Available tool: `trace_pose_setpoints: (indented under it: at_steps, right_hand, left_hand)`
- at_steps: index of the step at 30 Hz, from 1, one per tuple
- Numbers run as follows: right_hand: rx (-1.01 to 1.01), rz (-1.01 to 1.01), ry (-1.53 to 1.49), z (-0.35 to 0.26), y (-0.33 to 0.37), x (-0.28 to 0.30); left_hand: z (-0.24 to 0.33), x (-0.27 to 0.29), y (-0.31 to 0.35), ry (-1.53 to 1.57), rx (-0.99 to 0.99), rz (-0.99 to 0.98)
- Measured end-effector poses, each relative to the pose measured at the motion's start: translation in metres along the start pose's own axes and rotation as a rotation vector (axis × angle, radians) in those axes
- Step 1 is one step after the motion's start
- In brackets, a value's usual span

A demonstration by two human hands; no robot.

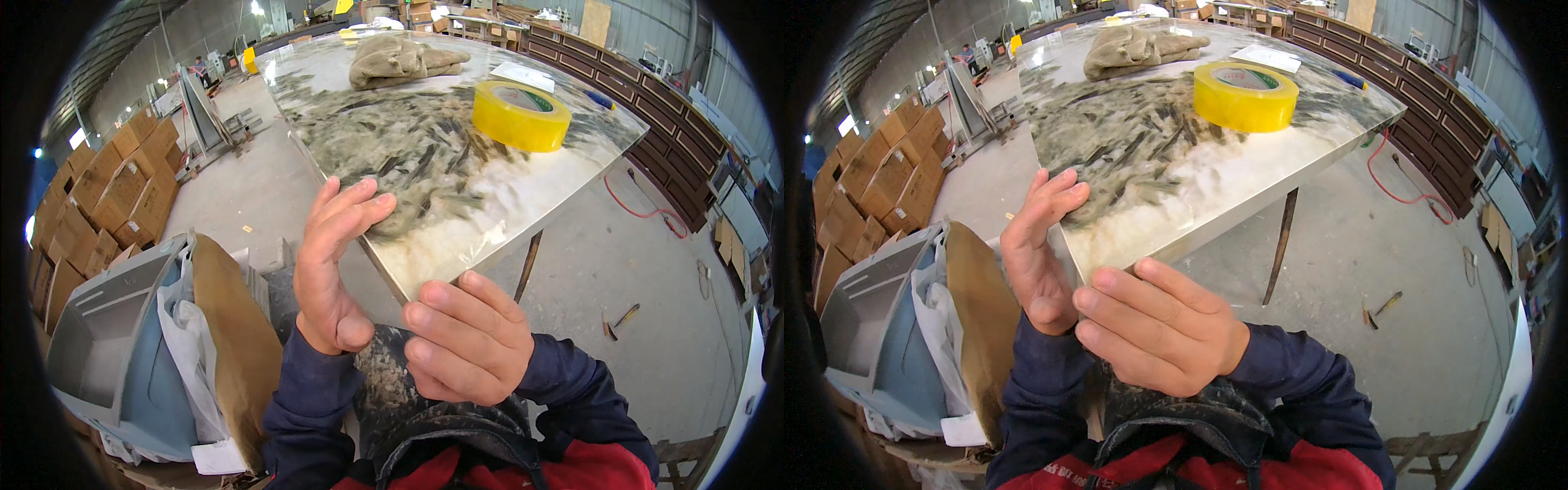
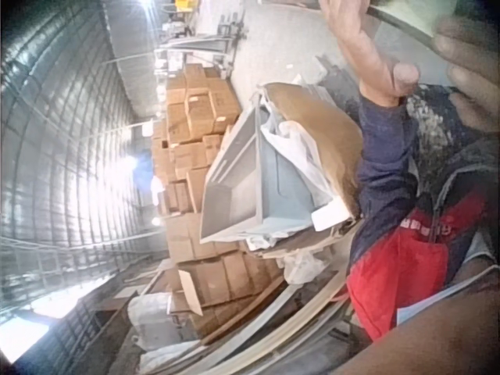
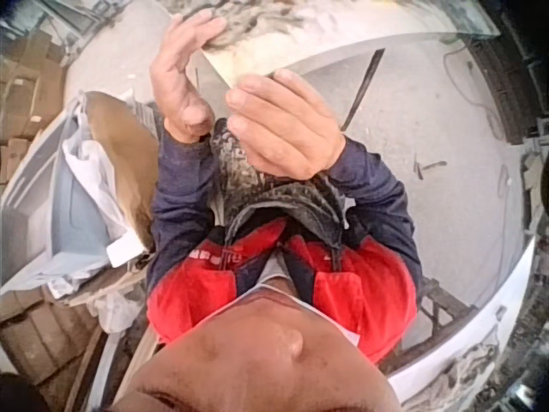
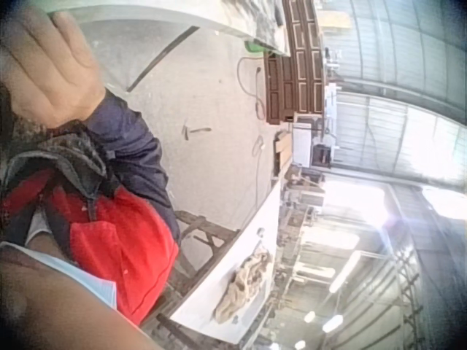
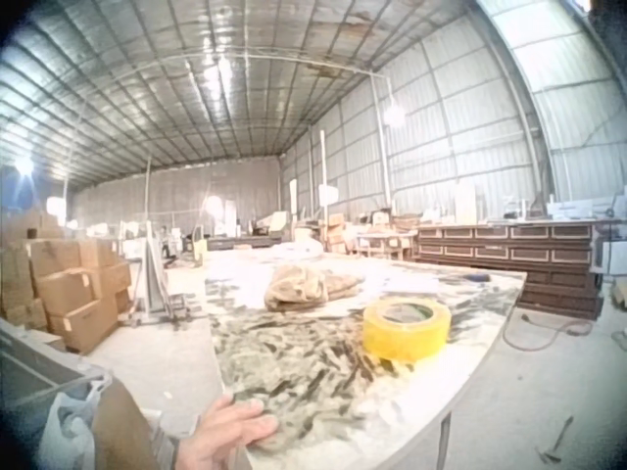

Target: The person scrapes a marble slab with a putty knife, then repeatedly rubs the edges with fingers and a roll of yellow tape. The person then moves to a large white marble countertop with a cutout, lifts it, and repositions it on a wooden support frame.

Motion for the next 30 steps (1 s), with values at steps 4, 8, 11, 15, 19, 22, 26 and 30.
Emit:
trace_pose_setpoints:
  at_steps: [4, 8, 11, 15, 19, 22, 26, 30]
  right_hand:
    - [-0.037, -0.076, 0.010, -0.001, -0.015, 0.004]
    - [-0.048, -0.099, -0.021, 0.007, -0.024, 0.005]
    - [-0.063, -0.163, -0.014, 0.018, -0.029, 0.017]
    - [-0.102, -0.201, 0.064, 0.048, -0.021, 0.031]
    - [-0.095, -0.160, 0.201, 0.084, -0.005, 0.049]
    - [-0.134, -0.161, 0.261, 0.096, 0.002, 0.058]
    - [-0.187, -0.149, 0.298, 0.109, 0.004, 0.081]
    - [-0.276, -0.111, 0.238, 0.127, -0.021, 0.085]
  left_hand:
    - [0.005, -0.001, 0.010, 0.120, 0.066, 0.097]
    - [0.025, -0.002, 0.017, 0.172, 0.147, 0.179]
    - [0.041, 0.013, 0.003, 0.041, 0.114, -0.018]
    - [0.060, 0.018, -0.003, -0.180, 0.057, -0.207]
    - [0.057, 0.010, -0.009, -0.283, -0.099, -0.228]
    - [0.059, 0.013, -0.013, -0.324, -0.113, -0.268]
    - [0.052, 0.015, -0.014, -0.338, -0.091, -0.261]
    - [0.045, 0.019, -0.012, -0.377, -0.056, -0.282]
Point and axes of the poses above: each hand's wrist, its own y-axis away from the middle knuckle, its own x-axis out of the back of the hand, z = x × y, the point moved 1 cm from there along -y, towards the middle knuckle, and after that the axes turned 2 degrees about y, right-handed, at the moved point
